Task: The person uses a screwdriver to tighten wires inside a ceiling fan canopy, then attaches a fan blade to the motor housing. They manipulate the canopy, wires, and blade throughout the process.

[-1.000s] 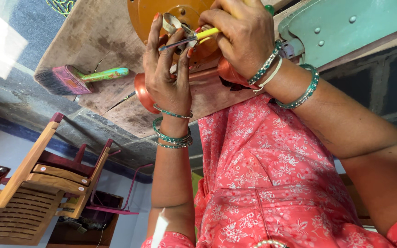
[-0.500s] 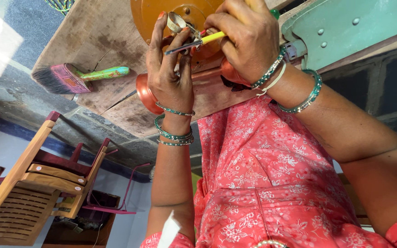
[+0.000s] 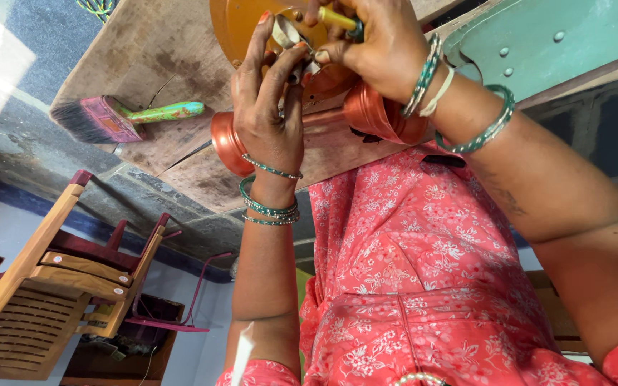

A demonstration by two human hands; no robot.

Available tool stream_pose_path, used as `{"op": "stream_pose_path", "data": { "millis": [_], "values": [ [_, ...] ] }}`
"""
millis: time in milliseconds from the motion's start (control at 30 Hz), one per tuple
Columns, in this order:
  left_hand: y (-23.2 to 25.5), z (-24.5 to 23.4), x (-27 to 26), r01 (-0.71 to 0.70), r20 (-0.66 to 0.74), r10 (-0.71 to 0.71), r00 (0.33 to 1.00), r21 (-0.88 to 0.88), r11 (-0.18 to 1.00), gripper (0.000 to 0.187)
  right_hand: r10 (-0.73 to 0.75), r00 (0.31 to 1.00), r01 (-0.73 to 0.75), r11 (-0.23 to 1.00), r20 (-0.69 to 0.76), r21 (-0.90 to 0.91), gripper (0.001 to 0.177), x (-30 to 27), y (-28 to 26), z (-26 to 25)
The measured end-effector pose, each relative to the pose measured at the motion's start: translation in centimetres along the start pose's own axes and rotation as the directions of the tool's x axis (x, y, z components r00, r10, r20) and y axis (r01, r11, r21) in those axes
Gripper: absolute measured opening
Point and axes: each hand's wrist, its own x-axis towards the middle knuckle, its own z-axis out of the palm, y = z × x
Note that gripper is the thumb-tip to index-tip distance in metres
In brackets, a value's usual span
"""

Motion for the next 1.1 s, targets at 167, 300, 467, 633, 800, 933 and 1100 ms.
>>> {"op": "stream_pose_path", "data": {
  "millis": [167, 300, 467, 633, 800, 933, 1100],
  "values": [
    [-0.2, -0.1, 0.2, -0.056, 0.011, 0.055, 0.998, 0.043, 0.998, 0.049, 0.185, 0.974, -0.214, 0.938, 0.128, 0.273, 0.011, 0.0, 0.6, 0.3],
    [-0.1, 0.2, 0.1, 0.004, -0.012, -0.004, 1.0, -0.013, 1.0, 0.041, 0.037, 0.995, -0.04, 0.999, 0.094, 0.034, 0.014, -0.6, 0.4, -0.8],
    [-0.4, 0.5, -0.1, 0.002, -0.023, -0.002, 1.0, -0.033, 0.999, 0.042, -0.032, 0.997, 0.032, 0.999, 0.075, -0.004, 0.025, -0.7, 0.6, -1.6],
    [-0.5, 0.6, -0.1, 0.012, -0.036, -0.013, 0.999, -0.047, 0.999, 0.038, 0.029, 0.995, -0.012, 0.987, 0.101, -0.163, 0.009, -1.0, 0.7, -1.8],
    [-0.9, 0.8, -0.1, 0.02, -0.041, -0.022, 0.999, -0.049, 0.999, 0.034, -0.05, 0.996, 0.068, 0.957, 0.072, -0.283, 0.011, -1.1, 1.4, -0.9],
    [-0.7, 0.5, -0.1, 0.004, -0.028, -0.005, 1.0, -0.038, 0.999, 0.034, -0.077, 0.995, 0.096, 0.936, 0.069, -0.339, 0.009, -0.7, 1.6, -0.3],
    [-0.3, -0.6, 1.3, -0.132, 0.079, 0.128, 0.989, 0.051, 0.99, 0.041, -0.085, 0.994, 0.098, 0.958, 0.061, -0.269, 0.013, -1.0, 1.5, -1.2]
  ]
}}
